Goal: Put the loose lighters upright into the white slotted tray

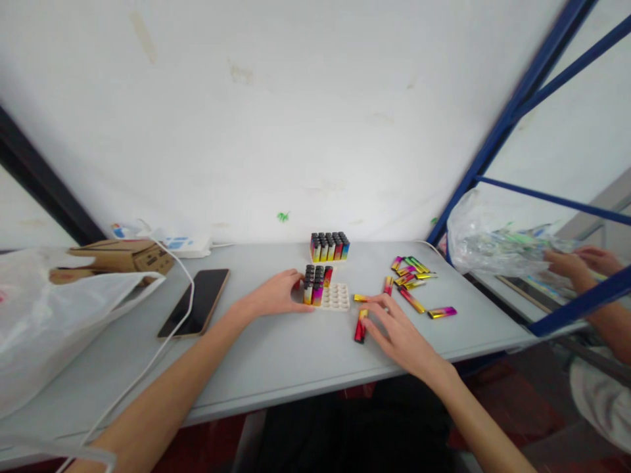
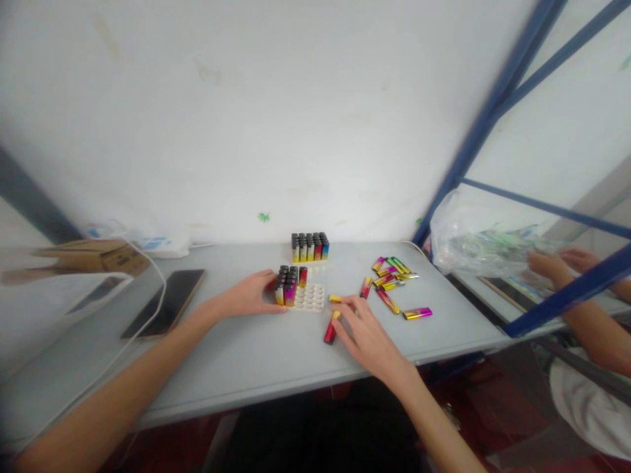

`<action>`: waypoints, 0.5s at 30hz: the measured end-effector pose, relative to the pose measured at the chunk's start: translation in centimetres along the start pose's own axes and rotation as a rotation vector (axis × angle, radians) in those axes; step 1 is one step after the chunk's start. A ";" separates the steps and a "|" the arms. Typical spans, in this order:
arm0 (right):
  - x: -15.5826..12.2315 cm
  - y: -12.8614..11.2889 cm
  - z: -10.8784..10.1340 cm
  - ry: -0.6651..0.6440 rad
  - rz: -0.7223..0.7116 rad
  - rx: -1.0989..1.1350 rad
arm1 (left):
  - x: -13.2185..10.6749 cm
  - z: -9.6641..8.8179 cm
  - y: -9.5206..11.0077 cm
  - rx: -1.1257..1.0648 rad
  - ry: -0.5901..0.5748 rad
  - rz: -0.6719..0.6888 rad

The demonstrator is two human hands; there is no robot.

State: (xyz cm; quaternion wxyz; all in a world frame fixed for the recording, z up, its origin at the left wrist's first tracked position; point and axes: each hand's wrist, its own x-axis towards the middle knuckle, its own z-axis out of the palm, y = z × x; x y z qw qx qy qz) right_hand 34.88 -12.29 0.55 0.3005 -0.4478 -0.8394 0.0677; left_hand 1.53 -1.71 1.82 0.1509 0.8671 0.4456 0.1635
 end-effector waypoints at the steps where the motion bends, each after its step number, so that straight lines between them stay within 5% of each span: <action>1: 0.0 -0.2 -0.4 -0.066 -0.071 0.017 | 0.0 0.0 0.1 0.000 0.000 0.004; 4: 0.4 -0.1 -1.2 -0.220 -0.249 0.022 | -0.1 -0.2 0.2 -0.005 -0.003 0.011; 8: 1.0 0.7 -1.2 -0.306 -0.291 0.049 | -0.1 -0.4 0.4 -0.006 -0.012 0.001; 15: 4.3 0.5 -1.7 -0.192 0.095 0.319 | 0.0 -0.1 0.1 -0.030 -0.018 0.005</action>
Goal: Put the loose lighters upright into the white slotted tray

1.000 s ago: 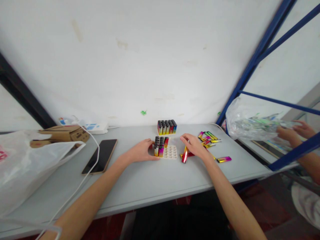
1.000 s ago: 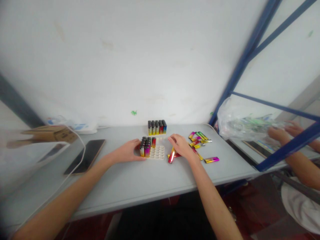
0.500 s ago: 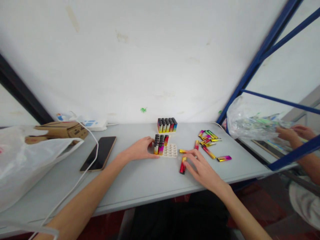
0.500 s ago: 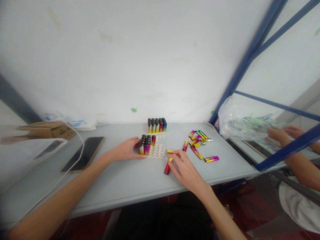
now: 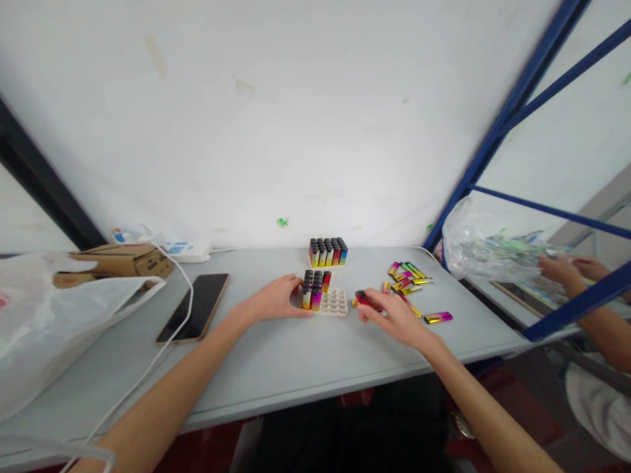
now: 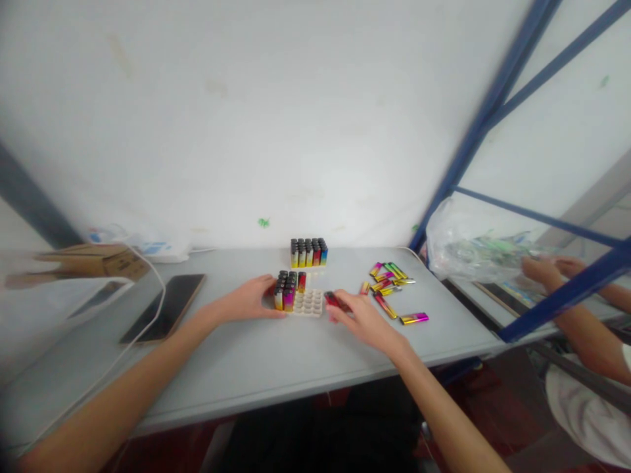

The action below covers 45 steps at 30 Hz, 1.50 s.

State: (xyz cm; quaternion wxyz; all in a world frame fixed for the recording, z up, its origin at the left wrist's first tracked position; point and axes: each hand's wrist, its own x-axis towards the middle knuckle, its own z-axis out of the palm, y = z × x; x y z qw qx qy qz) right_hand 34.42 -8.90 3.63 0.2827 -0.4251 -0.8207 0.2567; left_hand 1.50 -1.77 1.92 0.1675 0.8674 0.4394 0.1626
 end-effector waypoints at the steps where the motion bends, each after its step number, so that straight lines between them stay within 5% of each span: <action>1: 1.0 -0.1 0.1 0.037 0.032 0.112 | 0.0 0.1 -0.1 -0.002 0.003 -0.002; 7: 7.9 0.4 2.4 0.080 0.111 0.796 | -0.1 0.2 -0.2 -0.002 0.028 -0.017; 13: 9.3 1.3 4.6 0.081 0.271 1.035 | -0.1 0.1 0.1 -0.016 0.015 -0.015; 21: 8.4 1.6 5.8 0.269 0.375 0.834 | -0.1 0.2 -0.2 -0.002 -0.005 -0.017; 26: 8.5 1.6 5.7 0.242 0.339 0.843 | -0.1 0.1 -0.2 -0.005 0.006 -0.010; 32: 8.5 2.0 5.2 0.275 0.205 0.796 | -0.1 0.0 0.0 -0.007 -0.015 -0.015; 40: 7.8 2.0 5.0 0.476 -0.135 0.135 | -0.1 0.0 0.0 0.002 -0.003 -0.009; 45: 7.8 1.6 5.3 0.396 -0.142 0.074 | 0.0 0.2 -0.1 -0.006 0.017 0.002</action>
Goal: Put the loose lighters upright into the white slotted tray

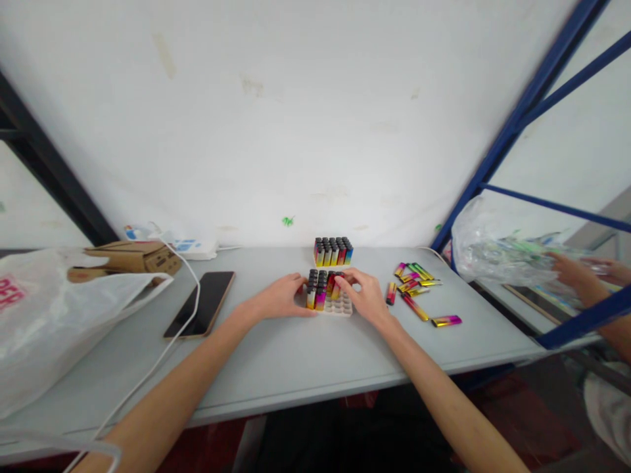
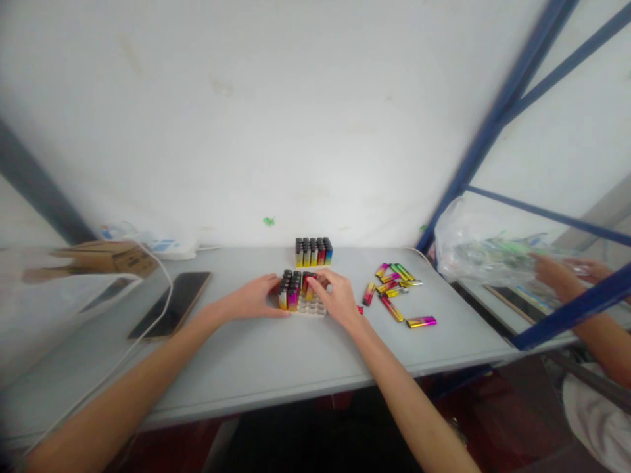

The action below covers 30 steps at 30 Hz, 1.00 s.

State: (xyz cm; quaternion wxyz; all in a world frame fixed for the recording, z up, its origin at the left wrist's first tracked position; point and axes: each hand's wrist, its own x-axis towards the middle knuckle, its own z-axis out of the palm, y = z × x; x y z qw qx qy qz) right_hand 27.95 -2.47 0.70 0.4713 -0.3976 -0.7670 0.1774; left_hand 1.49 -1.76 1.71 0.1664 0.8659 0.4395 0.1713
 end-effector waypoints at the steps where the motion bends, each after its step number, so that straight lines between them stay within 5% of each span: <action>1: 0.0 0.1 0.2 -0.019 -0.007 0.003 | 0.0 0.0 0.0 0.002 -0.003 -0.002; 11: 0.6 1.0 -0.8 -0.201 -0.131 -0.187 | -0.1 -0.2 0.2 -0.005 -0.010 -0.011; 17: 1.2 0.2 -0.8 -0.268 0.021 -0.255 | -0.1 -0.3 0.4 0.019 -0.022 -0.031; 21: 0.2 0.5 -4.8 -0.291 0.034 -0.143 | -0.1 -0.4 0.6 -0.003 -0.025 -0.034; 25: -2.2 1.6 -9.2 -0.349 -0.018 -0.321 | 0.1 -0.2 0.3 0.023 -0.035 -0.042; 30: -5.1 2.6 -9.8 -0.426 -0.085 -0.441 | 0.2 -0.1 0.1 0.033 -0.019 -0.038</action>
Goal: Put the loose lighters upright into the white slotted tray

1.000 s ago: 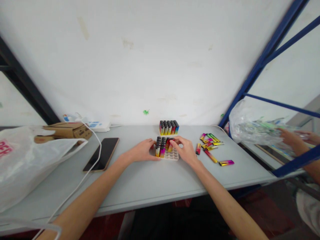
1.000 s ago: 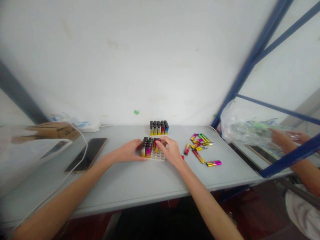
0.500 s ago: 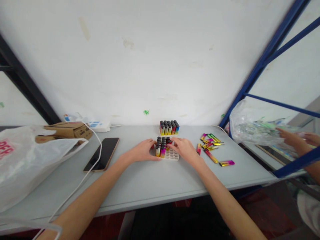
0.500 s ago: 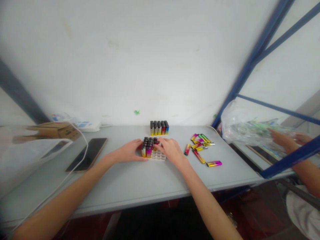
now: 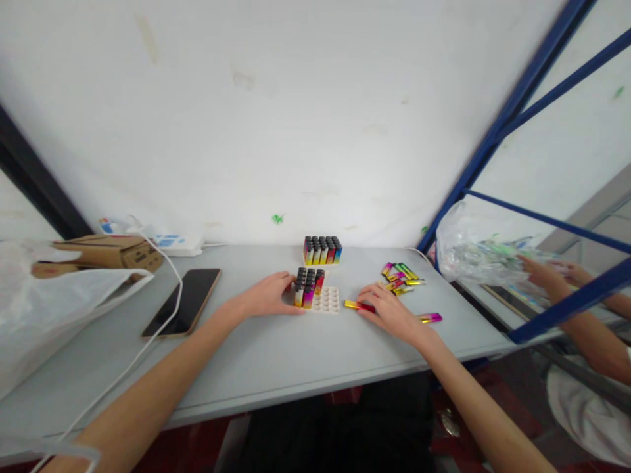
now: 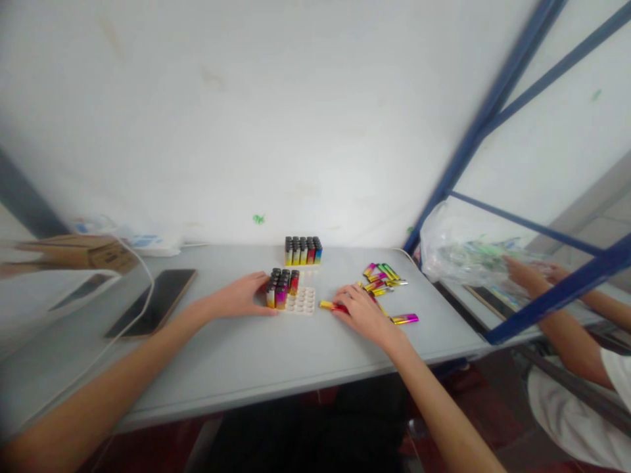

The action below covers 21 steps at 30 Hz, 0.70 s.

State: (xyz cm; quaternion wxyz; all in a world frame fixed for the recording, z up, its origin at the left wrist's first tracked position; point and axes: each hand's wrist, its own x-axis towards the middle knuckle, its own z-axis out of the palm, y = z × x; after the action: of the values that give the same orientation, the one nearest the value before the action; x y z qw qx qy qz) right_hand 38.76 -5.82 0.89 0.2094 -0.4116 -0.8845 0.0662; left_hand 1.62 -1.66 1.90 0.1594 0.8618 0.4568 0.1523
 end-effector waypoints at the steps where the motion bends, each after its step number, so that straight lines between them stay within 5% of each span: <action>1: -0.2 -0.1 0.3 0.008 0.011 0.004 | 0.0 0.0 0.0 0.003 0.001 0.001; 7: 1.0 -1.8 0.4 0.165 0.183 0.228 | -0.2 -0.1 0.0 -0.013 0.007 0.006; 13: 5.9 -3.0 1.8 0.377 0.320 0.785 | -0.2 0.0 -0.1 -0.033 0.019 0.014; 21: 9.4 -4.6 3.6 0.250 0.321 1.235 | -0.2 0.0 0.0 -0.038 0.007 0.009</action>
State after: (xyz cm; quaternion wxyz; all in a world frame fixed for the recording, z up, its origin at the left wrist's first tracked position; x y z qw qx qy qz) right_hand 28.63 -1.53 1.97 0.4965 -0.3469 -0.5801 0.5446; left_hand 1.51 -1.86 1.89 0.1735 0.8600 0.4507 0.1646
